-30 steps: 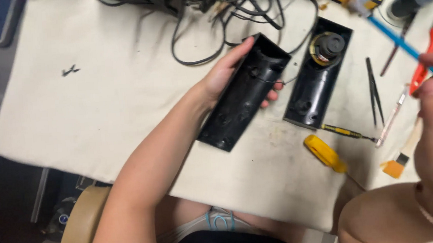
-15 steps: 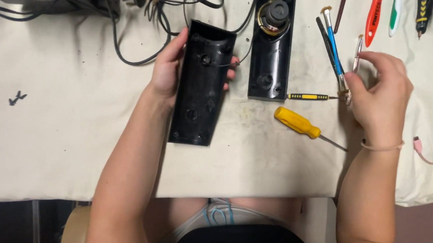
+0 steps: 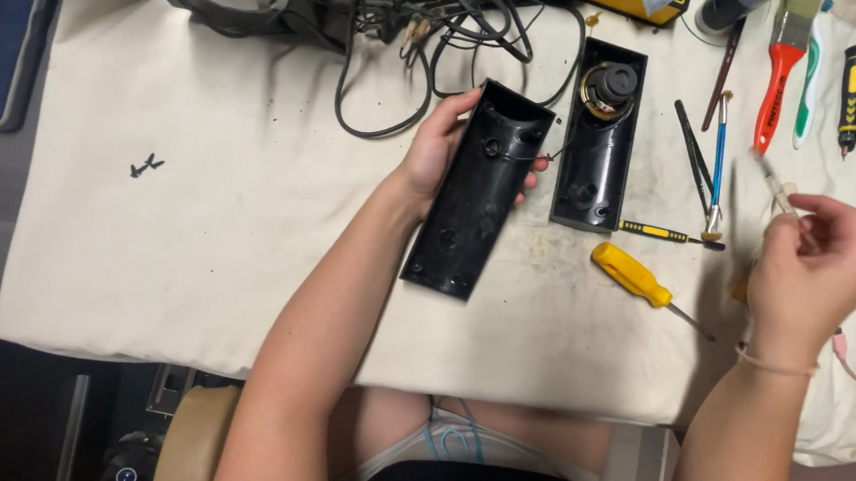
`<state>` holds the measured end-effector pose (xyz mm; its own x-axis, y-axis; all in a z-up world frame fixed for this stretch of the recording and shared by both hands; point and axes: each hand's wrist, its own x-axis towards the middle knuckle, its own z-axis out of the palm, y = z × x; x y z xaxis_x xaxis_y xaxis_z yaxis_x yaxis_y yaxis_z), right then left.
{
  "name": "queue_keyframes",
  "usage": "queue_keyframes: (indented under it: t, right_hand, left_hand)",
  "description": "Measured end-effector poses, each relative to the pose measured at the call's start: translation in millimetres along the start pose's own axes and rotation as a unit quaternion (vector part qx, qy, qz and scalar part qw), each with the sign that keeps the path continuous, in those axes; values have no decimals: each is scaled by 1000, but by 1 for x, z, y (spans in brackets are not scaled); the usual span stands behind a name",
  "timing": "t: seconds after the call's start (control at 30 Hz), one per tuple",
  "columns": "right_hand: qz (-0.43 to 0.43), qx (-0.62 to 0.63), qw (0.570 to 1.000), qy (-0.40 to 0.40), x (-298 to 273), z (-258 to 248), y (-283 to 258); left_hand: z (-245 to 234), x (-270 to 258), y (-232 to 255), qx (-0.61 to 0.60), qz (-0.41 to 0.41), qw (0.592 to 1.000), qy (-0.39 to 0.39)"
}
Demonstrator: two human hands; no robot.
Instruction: The person uses a small brush to clean the interior of a disassembled black plastic electronic housing. They repeatedly brush the inside surfaces and crevices, rotating the housing to access different areas.
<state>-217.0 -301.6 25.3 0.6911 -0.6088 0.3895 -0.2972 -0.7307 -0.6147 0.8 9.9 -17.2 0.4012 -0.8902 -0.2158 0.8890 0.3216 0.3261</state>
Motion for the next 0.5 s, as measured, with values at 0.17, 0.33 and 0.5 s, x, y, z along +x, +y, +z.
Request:
queue_keyframes:
  t: [0.17, 0.33, 0.5]
  right_hand:
    - [-24, 166, 986, 20, -42, 10, -61]
    - [-42, 280, 959, -16, -76, 50, -125]
    - [52, 435, 886, -155, -93, 76, -200]
  left_hand:
    - [0, 0, 2, -2, -11, 1000, 5]
    - [1, 3, 1, -3, -20, 1000, 18]
    - [-9, 13, -5, -1, -27, 1000, 16]
